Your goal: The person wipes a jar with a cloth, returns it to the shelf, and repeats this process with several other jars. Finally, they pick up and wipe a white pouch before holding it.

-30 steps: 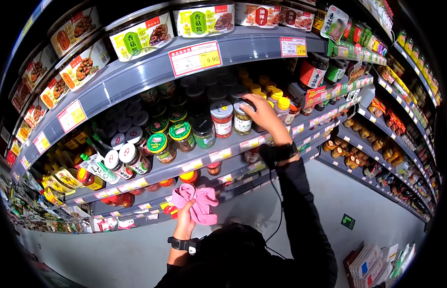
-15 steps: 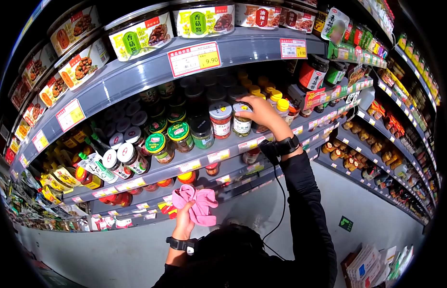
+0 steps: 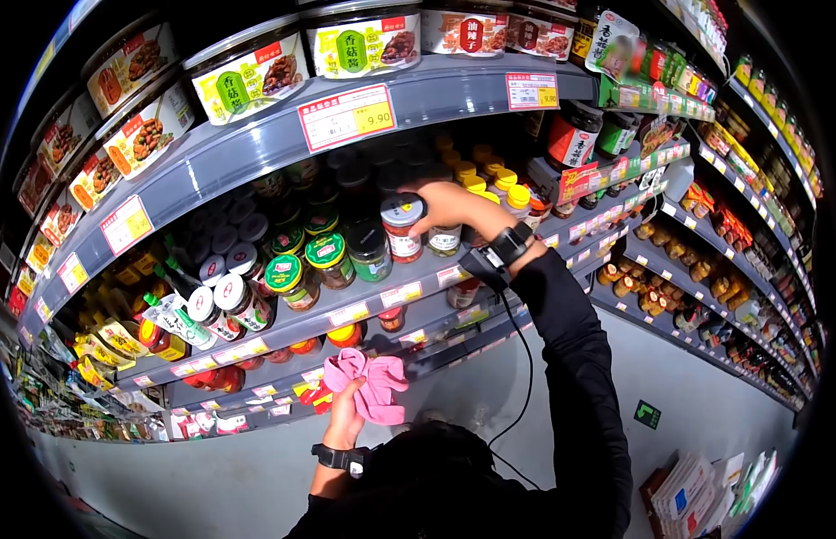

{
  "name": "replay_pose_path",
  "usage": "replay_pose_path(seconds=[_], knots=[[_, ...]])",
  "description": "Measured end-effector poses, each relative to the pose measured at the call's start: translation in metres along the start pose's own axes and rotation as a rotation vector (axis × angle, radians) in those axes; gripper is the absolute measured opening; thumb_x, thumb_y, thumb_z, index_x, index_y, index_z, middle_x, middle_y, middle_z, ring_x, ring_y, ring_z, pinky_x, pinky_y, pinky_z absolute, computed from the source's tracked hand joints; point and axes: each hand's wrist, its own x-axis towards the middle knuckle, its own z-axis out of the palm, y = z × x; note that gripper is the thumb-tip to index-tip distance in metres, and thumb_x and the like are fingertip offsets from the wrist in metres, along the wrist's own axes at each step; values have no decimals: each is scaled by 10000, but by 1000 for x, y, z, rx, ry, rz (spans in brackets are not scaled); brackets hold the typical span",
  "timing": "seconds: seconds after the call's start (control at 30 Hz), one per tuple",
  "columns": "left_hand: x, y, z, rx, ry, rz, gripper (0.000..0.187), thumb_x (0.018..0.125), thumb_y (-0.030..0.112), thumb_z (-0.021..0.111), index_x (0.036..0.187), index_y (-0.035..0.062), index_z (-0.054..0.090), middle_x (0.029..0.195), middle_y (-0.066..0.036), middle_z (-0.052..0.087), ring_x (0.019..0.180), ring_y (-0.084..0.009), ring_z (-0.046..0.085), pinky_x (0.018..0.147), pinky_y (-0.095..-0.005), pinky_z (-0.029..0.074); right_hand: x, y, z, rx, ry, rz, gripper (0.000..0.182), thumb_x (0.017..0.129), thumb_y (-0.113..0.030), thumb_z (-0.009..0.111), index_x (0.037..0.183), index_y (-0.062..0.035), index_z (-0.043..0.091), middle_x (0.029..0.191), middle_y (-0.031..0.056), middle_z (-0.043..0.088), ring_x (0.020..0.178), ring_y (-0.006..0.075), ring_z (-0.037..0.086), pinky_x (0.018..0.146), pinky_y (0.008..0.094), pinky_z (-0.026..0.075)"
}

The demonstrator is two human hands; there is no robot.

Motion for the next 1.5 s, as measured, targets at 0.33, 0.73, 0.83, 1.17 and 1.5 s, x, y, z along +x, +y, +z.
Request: replay_pose_path(seconds=[0.33, 0.73, 0.83, 1.17, 1.5], knots=[[-5, 1, 4, -19, 11, 3, 310, 746, 1, 502, 1054, -6, 476, 994, -99, 561, 910, -235, 551, 815, -334, 441, 18, 12, 21, -120, -169, 229, 781, 551, -326, 726, 1212, -71, 398, 1176, 199, 451, 1074, 313, 444, 881, 338, 369], [-8, -2, -3, -30, 45, 4, 263, 747, -2, 500, 1010, -7, 498, 948, -97, 574, 883, -225, 562, 788, -331, 454, 0, -8, 12, 66, 253, 113, 667, 483, -326, 722, 1039, -18, 522, 979, 180, 573, 892, 289, 558, 772, 313, 440], [-11, -1, -2, -49, 62, -1, 267, 747, 1, 501, 1014, -10, 495, 952, -100, 572, 886, -225, 562, 785, -330, 456, 0, 1, 12, 213, 285, 88, 625, 487, -274, 732, 1016, -10, 531, 996, 152, 571, 912, 256, 553, 805, 295, 428], [-7, -5, -4, -53, 6, 21, 283, 761, 4, 476, 1044, -7, 473, 970, -100, 561, 892, -224, 561, 787, -328, 460, -13, -17, -17, 401, 451, 51, 678, 457, -192, 786, 1038, 13, 504, 980, 111, 553, 913, 185, 534, 839, 275, 404], [-7, 34, 49, -322, -438, 42, 562, 876, 426, 322, 1298, 63, 247, 1304, -113, 336, 1195, -262, 338, 1006, -398, 251, -59, -68, 2, 1246, 529, 56, 557, 599, -116, 680, 1092, 14, 458, 985, 80, 551, 889, 141, 536, 806, 252, 414]])
